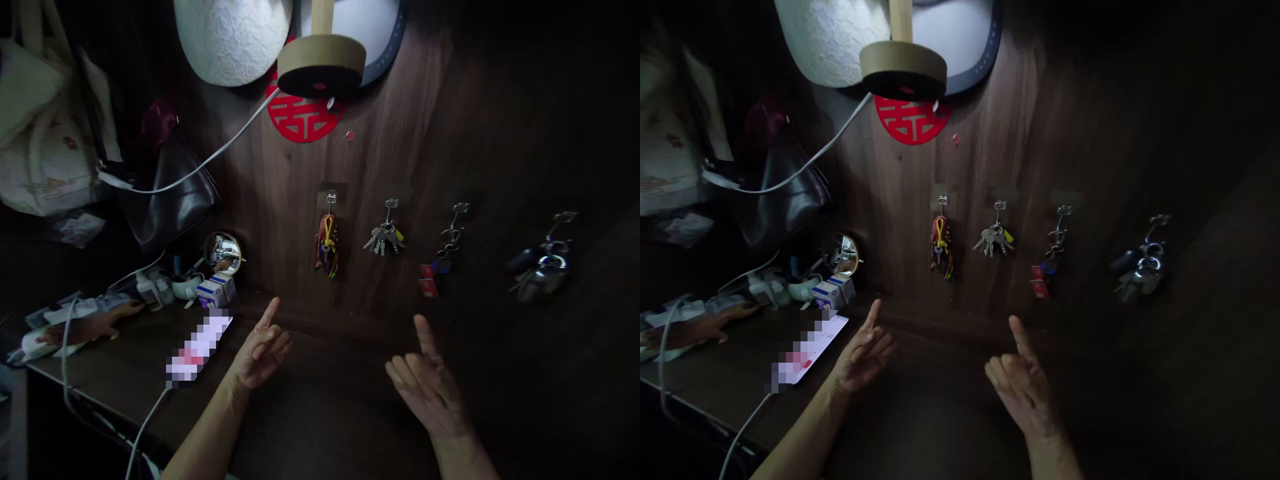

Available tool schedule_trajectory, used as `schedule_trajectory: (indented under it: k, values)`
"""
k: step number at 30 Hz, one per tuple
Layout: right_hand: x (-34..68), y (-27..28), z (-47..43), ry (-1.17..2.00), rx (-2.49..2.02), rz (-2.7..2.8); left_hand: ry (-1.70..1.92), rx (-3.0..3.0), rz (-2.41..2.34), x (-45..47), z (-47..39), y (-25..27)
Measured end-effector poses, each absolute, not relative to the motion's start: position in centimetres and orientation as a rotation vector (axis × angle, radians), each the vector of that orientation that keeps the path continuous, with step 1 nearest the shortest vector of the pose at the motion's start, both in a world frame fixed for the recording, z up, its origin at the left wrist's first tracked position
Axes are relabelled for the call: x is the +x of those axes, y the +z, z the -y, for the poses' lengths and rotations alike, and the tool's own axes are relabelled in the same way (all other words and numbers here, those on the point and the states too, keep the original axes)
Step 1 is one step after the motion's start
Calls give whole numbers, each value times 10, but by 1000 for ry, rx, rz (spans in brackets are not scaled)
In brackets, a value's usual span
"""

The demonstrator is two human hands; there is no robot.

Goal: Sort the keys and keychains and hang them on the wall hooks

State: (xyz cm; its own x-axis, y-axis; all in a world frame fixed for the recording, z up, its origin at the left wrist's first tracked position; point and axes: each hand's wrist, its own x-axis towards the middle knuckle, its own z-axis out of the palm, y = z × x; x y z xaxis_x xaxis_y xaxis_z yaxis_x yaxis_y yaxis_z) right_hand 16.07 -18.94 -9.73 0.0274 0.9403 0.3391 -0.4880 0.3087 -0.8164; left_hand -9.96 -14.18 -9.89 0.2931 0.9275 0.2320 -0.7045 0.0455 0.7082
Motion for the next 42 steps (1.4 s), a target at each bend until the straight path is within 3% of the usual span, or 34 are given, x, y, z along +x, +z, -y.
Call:
schedule_trajectory:
  k: [7,12,17,21,27,34,42]
  values:
    - [140,-97,178,1177,-1162,1455,1577,1393,-854,-58,79,-37]
    - [127,-101,176,1117,-1209,1621,1841,1819,-1191,-12,27,-9]
    - [126,-96,181,1040,-1248,1584,2014,1746,-1575,24,9,-3]
    - [129,-67,188,938,-1221,1669,1983,1777,-1602,24,9,-4]
    - [138,17,152,347,-1267,1844,1715,1770,-1258,-3,11,4]
    - [121,90,74,-646,-1550,2064,1377,1586,-848,-12,10,13]
    - [117,95,55,-851,-1681,2139,1258,1354,-744,-16,25,45]
